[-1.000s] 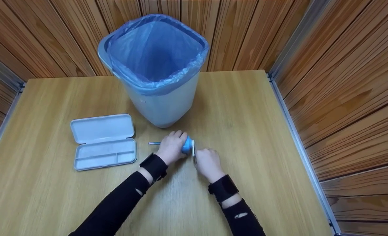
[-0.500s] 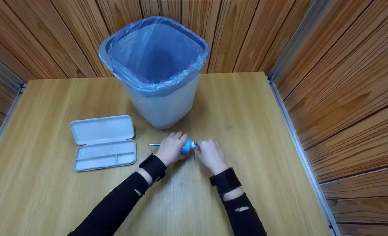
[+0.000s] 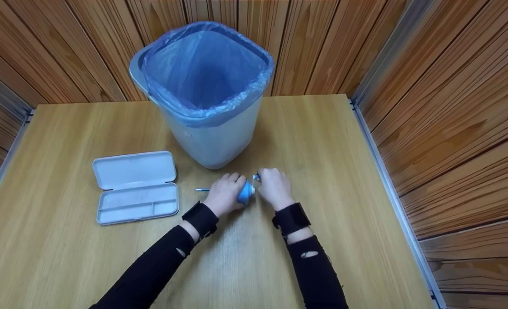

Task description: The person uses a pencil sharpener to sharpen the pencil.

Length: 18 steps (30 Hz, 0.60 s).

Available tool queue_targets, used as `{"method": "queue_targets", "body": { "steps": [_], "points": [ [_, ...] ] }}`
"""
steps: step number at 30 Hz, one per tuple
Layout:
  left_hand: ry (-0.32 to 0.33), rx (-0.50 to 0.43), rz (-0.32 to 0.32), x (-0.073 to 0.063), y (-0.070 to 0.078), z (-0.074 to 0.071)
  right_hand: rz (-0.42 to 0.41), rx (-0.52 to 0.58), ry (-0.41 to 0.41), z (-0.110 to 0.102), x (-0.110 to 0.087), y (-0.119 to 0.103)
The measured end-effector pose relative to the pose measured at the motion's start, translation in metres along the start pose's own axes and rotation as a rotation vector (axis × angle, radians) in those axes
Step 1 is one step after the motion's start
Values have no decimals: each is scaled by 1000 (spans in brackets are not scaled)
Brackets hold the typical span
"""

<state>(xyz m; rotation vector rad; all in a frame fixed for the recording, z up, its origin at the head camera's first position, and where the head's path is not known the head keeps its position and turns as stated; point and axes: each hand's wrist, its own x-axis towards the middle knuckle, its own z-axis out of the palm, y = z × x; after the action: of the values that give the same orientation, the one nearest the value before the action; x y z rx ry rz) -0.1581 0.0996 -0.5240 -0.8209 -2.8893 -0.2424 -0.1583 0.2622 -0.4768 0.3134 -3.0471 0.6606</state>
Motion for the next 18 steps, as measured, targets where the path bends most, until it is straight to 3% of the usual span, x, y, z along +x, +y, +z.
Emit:
{"method": "queue_targets", "body": {
  "steps": [11,18],
  "points": [
    [0,-16,-1,0,0,0,79,55,-72,13,23,12],
    [18,-25,5,-1,0,0,104,-8,-99,26,28,17]
  ]
}}
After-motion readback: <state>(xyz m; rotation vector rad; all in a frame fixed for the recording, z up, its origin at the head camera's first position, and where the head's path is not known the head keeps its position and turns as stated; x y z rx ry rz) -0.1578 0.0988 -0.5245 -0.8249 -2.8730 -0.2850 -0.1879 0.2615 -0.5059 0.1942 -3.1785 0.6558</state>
